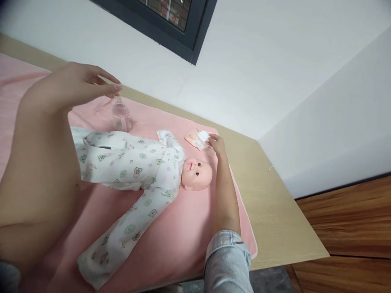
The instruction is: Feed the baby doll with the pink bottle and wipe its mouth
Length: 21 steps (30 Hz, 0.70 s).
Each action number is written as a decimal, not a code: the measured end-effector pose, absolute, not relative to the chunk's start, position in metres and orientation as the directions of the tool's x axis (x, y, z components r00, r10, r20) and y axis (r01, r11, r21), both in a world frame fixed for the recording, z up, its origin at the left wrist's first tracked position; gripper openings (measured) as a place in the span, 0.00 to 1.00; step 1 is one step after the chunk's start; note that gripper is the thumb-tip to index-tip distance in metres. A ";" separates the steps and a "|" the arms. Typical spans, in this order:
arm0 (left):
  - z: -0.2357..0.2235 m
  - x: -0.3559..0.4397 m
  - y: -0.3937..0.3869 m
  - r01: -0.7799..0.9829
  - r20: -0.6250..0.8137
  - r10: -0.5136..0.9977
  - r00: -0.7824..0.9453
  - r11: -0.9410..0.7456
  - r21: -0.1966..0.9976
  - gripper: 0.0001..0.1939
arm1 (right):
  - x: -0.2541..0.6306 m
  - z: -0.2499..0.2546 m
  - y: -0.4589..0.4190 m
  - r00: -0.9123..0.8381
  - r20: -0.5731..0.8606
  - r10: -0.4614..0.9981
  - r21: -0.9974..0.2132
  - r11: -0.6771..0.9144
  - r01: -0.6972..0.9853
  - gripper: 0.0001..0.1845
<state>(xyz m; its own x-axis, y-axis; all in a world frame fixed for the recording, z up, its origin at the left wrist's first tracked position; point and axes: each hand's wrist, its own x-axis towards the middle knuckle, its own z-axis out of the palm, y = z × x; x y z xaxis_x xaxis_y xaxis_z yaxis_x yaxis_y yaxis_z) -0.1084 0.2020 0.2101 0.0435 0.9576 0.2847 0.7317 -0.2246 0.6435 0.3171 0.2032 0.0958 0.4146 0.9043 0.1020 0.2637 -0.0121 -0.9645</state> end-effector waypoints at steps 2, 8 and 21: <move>0.207 -0.112 0.209 0.733 0.285 0.957 0.051 -0.229 0.641 0.23 | 0.321 0.094 0.200 0.444 0.122 0.887 -0.960 -0.008 0.279 0.10; 0.189 -0.126 0.235 0.716 0.274 0.960 0.067 -0.237 0.657 0.37 | 0.341 0.078 0.186 0.538 0.336 0.773 -0.885 0.063 0.461 0.15; 0.129 -0.134 0.294 0.816 0.045 0.982 0.185 -0.179 0.550 0.87 | 0.355 0.005 0.186 0.557 0.414 0.720 -0.764 -0.058 0.643 0.28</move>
